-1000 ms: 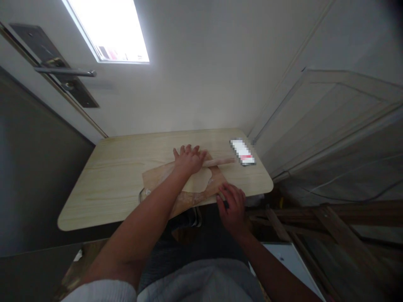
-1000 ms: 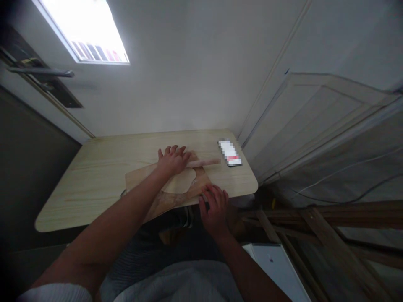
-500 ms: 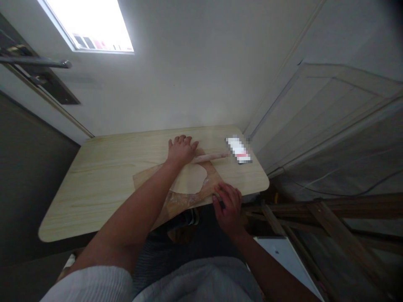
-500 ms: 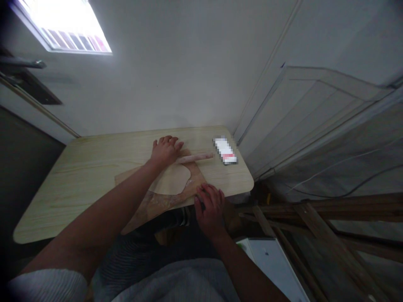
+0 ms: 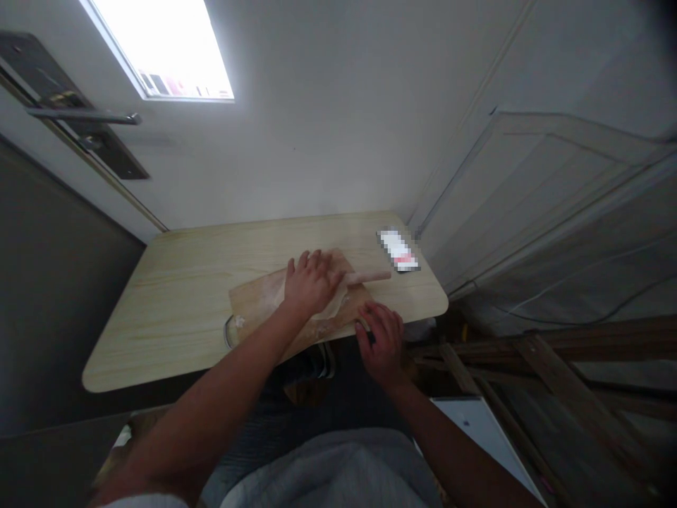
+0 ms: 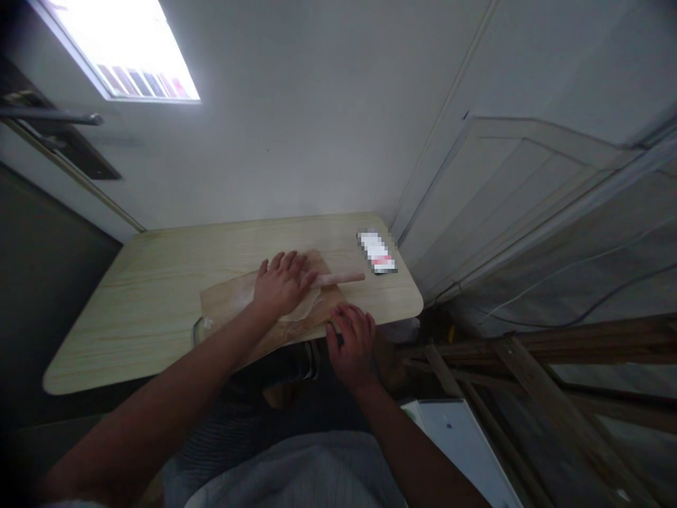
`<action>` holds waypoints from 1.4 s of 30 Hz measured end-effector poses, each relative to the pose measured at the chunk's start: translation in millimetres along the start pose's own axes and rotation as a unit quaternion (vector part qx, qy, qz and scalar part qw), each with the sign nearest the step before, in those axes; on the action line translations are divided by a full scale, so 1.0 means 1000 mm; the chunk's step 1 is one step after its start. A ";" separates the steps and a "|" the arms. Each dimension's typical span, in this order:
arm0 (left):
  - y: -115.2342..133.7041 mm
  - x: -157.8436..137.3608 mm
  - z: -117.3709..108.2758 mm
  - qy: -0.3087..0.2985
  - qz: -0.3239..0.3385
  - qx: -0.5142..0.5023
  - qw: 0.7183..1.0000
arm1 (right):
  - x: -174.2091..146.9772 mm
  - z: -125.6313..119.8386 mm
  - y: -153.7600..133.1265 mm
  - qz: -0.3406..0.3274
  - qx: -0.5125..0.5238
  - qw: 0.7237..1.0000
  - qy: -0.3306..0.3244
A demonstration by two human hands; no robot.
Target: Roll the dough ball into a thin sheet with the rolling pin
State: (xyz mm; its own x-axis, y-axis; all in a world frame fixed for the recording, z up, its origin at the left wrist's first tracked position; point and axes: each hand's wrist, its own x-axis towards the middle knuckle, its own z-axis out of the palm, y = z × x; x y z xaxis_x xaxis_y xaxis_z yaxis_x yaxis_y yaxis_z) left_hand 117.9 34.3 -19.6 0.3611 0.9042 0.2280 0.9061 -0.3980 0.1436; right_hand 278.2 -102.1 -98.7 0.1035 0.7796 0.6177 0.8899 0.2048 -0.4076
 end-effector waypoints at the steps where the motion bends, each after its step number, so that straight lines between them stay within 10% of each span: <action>1: 0.003 -0.008 -0.002 -0.002 0.000 -0.002 1.000 | 0.000 0.000 0.000 -0.001 -0.001 1.000 -0.003; 10: 0.014 -0.058 -0.006 -0.019 0.029 -0.012 0.999 | 0.000 -0.003 0.002 -0.008 0.009 1.000 -0.005; 27: -0.033 0.079 0.011 -0.095 -0.016 -0.021 0.995 | 0.002 -0.006 0.001 0.003 0.009 1.000 -0.019; 42: 0.008 -0.008 0.003 -0.007 0.005 -0.004 1.000 | -0.002 -0.002 0.005 -0.018 0.007 1.000 -0.007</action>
State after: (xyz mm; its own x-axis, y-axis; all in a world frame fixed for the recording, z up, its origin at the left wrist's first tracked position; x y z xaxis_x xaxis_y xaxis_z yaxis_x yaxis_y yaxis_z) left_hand 122.6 24.1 -22.8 0.3741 0.9020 0.2157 0.9004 -0.4090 0.1486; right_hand 283.6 -104.0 -100.3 0.0644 0.7800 0.6224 0.8869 0.2411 -0.3940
